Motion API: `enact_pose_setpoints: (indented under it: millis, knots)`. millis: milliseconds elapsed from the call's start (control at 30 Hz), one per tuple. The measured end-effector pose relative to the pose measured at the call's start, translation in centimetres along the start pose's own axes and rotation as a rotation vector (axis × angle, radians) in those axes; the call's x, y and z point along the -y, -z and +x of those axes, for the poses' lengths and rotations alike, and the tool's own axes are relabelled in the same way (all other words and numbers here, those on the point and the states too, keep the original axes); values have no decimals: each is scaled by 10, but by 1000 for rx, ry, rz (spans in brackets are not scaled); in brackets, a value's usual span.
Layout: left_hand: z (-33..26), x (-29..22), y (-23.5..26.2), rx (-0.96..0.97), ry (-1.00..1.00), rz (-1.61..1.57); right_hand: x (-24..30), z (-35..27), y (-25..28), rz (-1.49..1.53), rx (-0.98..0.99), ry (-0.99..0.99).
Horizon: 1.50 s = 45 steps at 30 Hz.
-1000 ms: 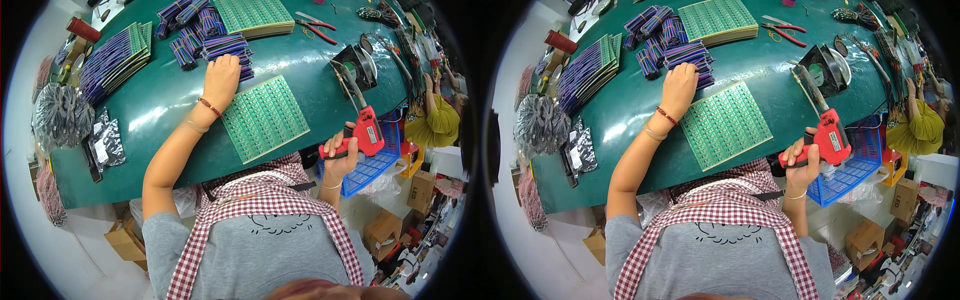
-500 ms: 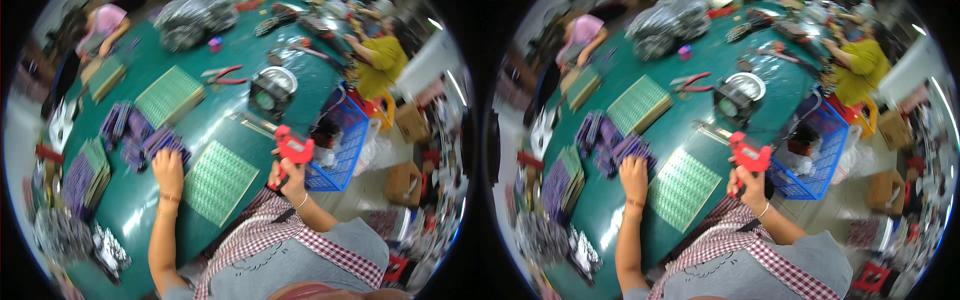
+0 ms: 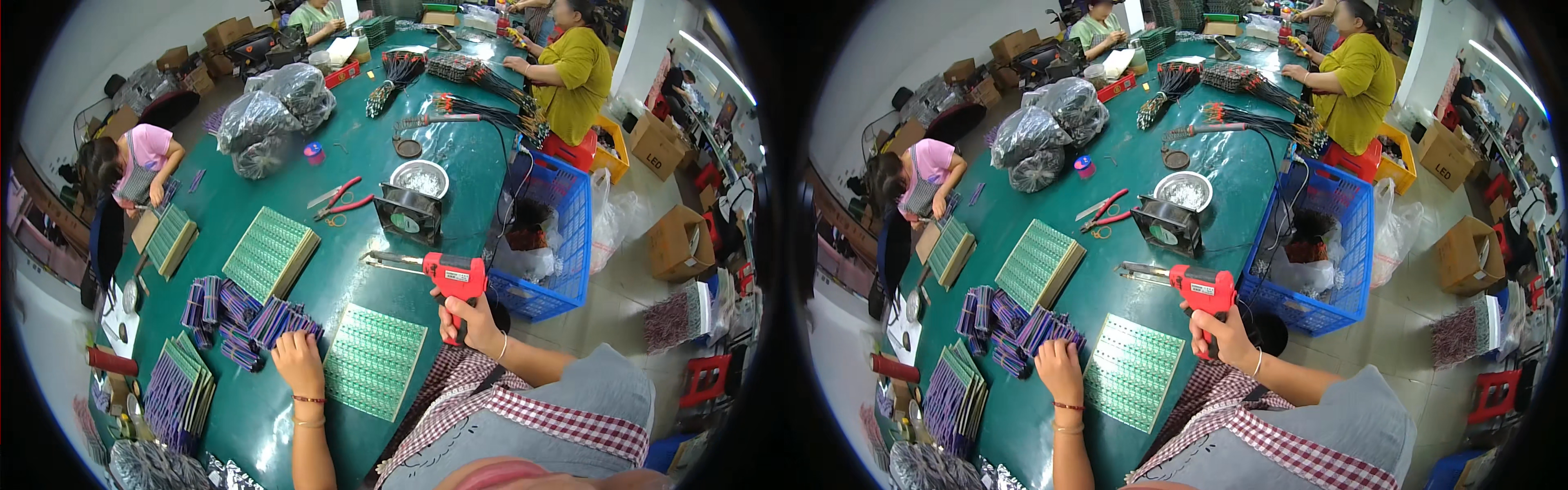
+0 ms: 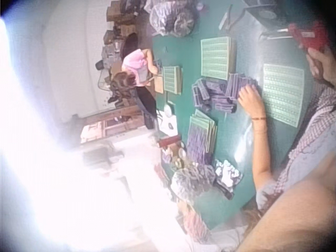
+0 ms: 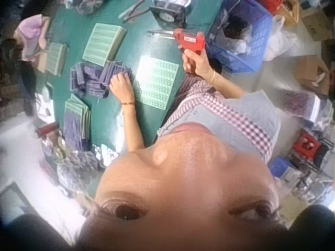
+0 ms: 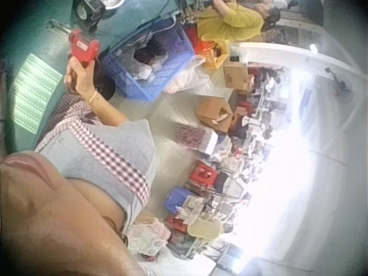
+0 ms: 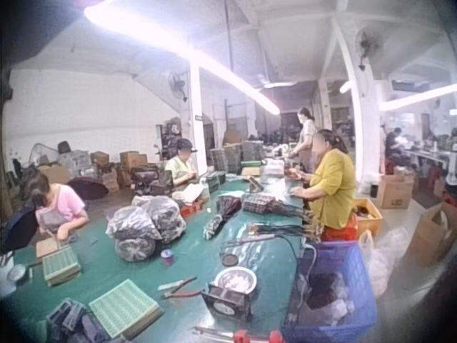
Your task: The person unbinds and arranges ribbon cables onto a circuit board by hand and solders the wire ends to the board using a soldering tool.
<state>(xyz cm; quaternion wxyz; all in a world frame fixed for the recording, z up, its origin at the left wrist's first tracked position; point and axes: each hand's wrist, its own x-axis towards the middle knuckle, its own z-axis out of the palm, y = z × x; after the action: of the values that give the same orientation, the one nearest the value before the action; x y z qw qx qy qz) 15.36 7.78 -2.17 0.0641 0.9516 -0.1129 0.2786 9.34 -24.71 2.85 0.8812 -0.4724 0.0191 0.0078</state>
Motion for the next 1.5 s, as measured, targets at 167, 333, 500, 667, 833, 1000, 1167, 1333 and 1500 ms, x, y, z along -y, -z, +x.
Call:
enact_pose_setpoints:
  millis: [167,333,500,667,833,1000,1167,1333,1500]
  knots:
    - [-1,-5,0,35,30,10,-1,-3,-1,52,-42,-39]
    - [-3,-2,-3,8,20,8,-5,-3,-2,85,-12,-36]
    - [-1,-5,-4,11,24,33,-6,-5,-1,82,-11,-43]
    - [1,-4,-6,-8,71,23,-9,-8,3,68,-12,-39]
    - [-1,0,-7,-18,60,-54,-7,-7,3,85,-23,-59]
    - [1,-1,-7,-33,17,-112,-5,-6,2,63,-5,-56]
    - [2,-1,-2,-28,9,-69,-6,-6,1,99,-18,-81]
    - [4,0,-2,-28,25,-29,-5,-6,2,95,-27,-74]
    - [1,3,-1,4,32,-42,-8,-9,2,70,-29,-62]
